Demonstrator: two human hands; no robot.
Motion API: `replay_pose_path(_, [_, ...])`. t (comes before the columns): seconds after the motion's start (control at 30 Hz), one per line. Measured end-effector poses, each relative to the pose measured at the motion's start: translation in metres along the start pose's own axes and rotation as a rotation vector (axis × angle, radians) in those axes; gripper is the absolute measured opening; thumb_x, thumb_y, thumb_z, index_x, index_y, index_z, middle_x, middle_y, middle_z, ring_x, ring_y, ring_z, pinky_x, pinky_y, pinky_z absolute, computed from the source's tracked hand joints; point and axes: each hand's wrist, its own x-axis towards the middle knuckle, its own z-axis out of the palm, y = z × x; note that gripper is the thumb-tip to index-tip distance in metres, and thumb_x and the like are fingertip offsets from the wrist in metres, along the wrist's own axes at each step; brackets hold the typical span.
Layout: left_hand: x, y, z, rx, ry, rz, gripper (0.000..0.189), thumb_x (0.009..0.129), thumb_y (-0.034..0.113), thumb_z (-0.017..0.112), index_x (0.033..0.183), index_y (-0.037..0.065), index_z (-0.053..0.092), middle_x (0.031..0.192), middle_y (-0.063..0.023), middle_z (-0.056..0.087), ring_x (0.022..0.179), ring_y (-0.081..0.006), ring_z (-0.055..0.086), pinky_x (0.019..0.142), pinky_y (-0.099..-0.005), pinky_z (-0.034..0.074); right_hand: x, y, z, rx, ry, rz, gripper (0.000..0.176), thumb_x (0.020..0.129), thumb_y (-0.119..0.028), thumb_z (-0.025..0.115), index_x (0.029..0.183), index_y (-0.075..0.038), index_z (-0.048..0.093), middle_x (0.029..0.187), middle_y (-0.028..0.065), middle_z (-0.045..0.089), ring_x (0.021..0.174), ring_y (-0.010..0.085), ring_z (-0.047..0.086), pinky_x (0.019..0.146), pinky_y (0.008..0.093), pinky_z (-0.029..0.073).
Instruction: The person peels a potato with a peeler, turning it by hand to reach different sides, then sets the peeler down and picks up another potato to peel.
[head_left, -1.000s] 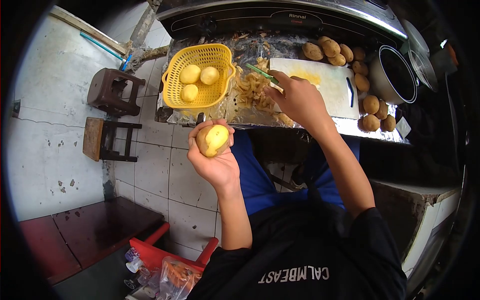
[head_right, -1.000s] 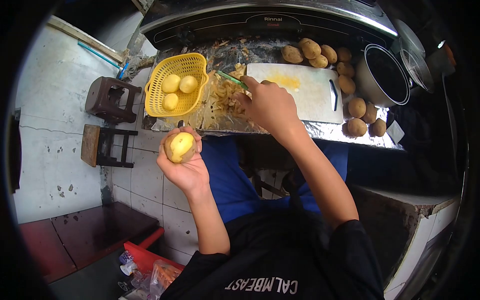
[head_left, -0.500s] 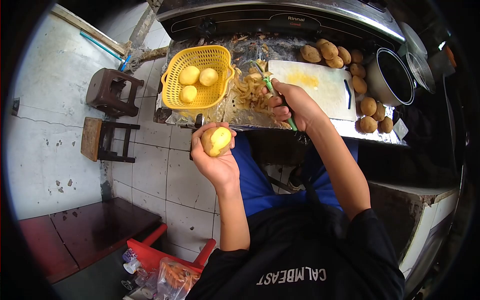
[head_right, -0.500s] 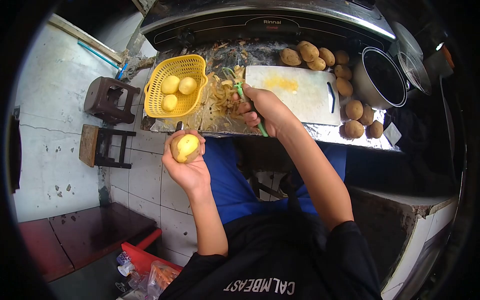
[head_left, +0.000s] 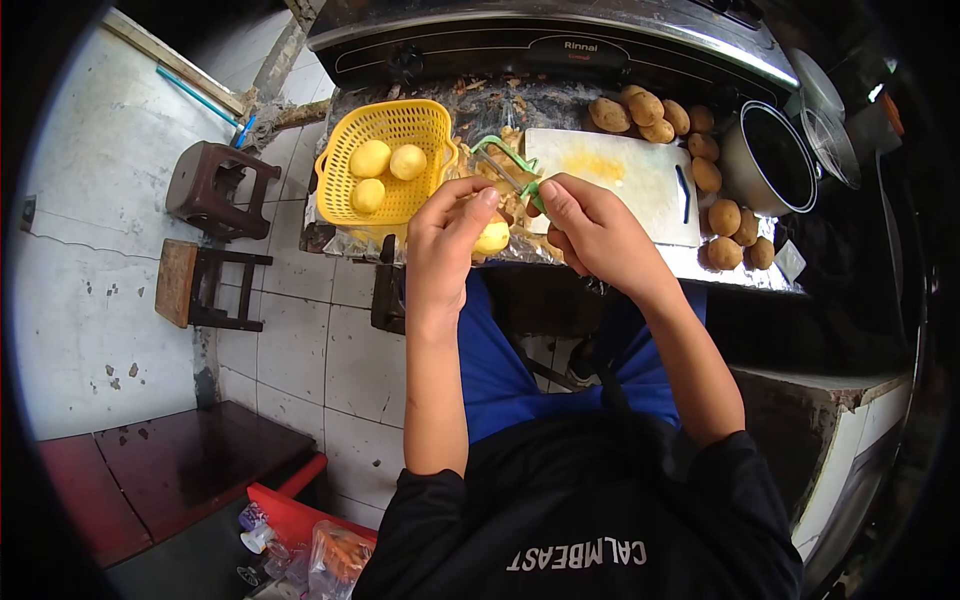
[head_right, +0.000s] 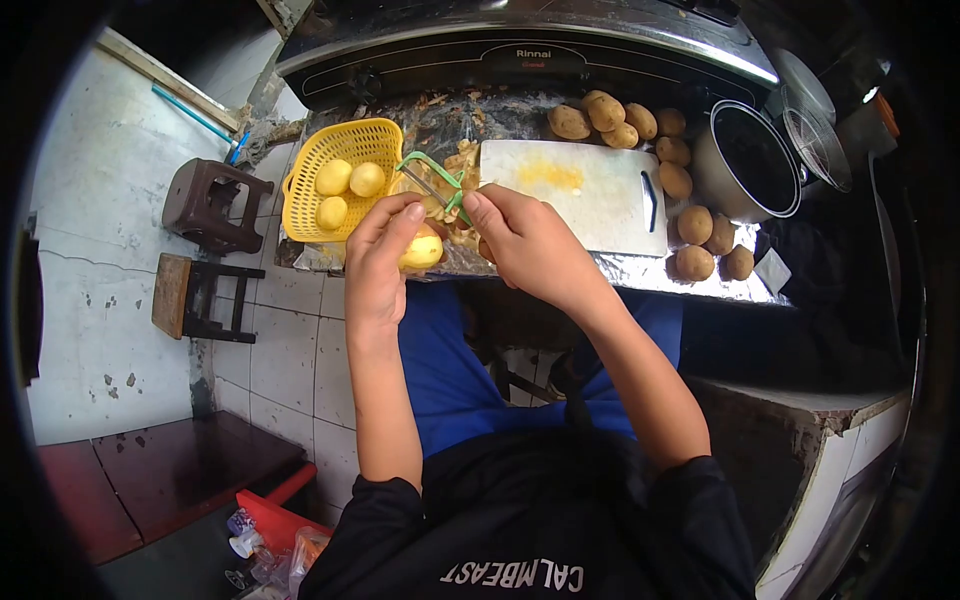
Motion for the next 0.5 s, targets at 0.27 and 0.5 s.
replay_pose_path(0.27, [0.012,-0.025,0.01,0.072,0.195,0.029,0.021,0.091,0.014,0.06,0.102,-0.003,0.065,0.08,-0.0026,0.063,0.065,-0.0058,0.054,0.058,-0.0207,0.041,0.004,0.009,-0.013,0.076,0.097,0.04,0.039,0.104,-0.035,0.042,0.093,-0.001,0.059,0.057,0.0007,0.048,0.045,0.0083,0.045,0.045,0.0266,0.038])
replay_pose_path(0.5, [0.005,-0.023,0.021,0.192,0.244,-0.171,0.035,0.094,0.018,0.056,0.117,-0.007,0.06,0.083,-0.0061,0.065,0.07,-0.0074,0.056,0.063,-0.0235,0.045,0.0,0.015,-0.018,0.126,0.148,0.082,0.04,0.104,-0.035,0.042,0.095,0.0,0.06,0.057,0.0011,0.047,0.046,0.0087,0.044,0.045,0.0271,0.037])
